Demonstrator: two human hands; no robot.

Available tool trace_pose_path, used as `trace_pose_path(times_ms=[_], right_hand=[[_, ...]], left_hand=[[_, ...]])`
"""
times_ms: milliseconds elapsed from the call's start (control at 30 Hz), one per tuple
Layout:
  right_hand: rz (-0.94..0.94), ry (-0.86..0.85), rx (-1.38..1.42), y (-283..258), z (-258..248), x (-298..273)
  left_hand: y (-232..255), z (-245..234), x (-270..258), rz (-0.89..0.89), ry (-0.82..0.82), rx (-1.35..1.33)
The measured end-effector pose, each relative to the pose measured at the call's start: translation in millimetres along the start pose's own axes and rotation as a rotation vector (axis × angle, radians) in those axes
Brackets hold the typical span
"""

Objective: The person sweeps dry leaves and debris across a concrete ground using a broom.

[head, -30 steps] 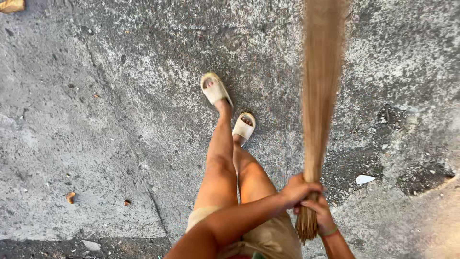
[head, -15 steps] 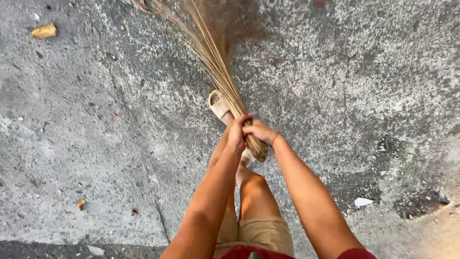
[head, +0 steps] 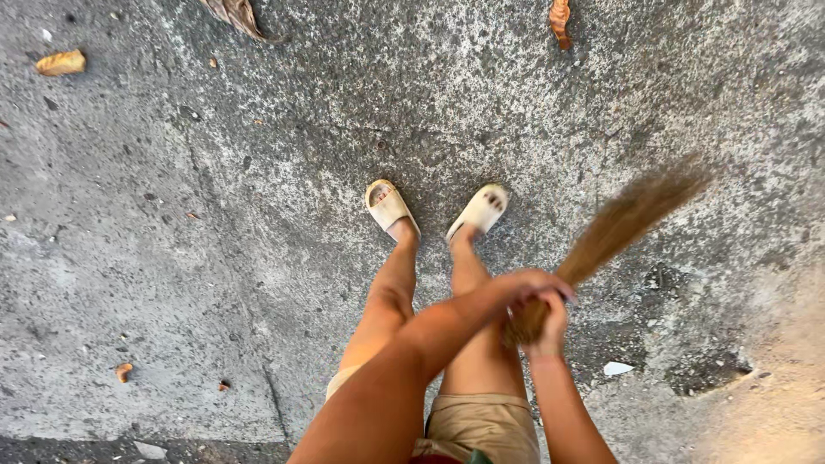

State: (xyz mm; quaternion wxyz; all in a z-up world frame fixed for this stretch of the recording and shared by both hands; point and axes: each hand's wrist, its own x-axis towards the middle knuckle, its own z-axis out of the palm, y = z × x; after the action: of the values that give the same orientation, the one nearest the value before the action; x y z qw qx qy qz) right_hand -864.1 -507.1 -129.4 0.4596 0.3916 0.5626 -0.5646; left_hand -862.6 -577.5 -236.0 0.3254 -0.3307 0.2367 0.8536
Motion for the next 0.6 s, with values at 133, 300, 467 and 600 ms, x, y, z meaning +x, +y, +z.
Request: trace_pose_path(times_ms=[133, 300, 467, 600], right_hand=[[0.064, -0.277, -0.581, -5, 125, 97], [0.050, -0.775, -1.096, -20, 256, 126], [-0.046, -0.815, -0.976, -123, 222, 87], [-0.254, -0.417, -0.890, -197, 82, 30]], left_hand=[[12, -154, -10, 0.366, 0.077, -0.575], [67, -201, -97, 0.665, 0.518, -0.937], [138, -112, -91, 0.756, 0.760, -0.603], [167, 29, -44, 0.505, 0.444, -0.311]])
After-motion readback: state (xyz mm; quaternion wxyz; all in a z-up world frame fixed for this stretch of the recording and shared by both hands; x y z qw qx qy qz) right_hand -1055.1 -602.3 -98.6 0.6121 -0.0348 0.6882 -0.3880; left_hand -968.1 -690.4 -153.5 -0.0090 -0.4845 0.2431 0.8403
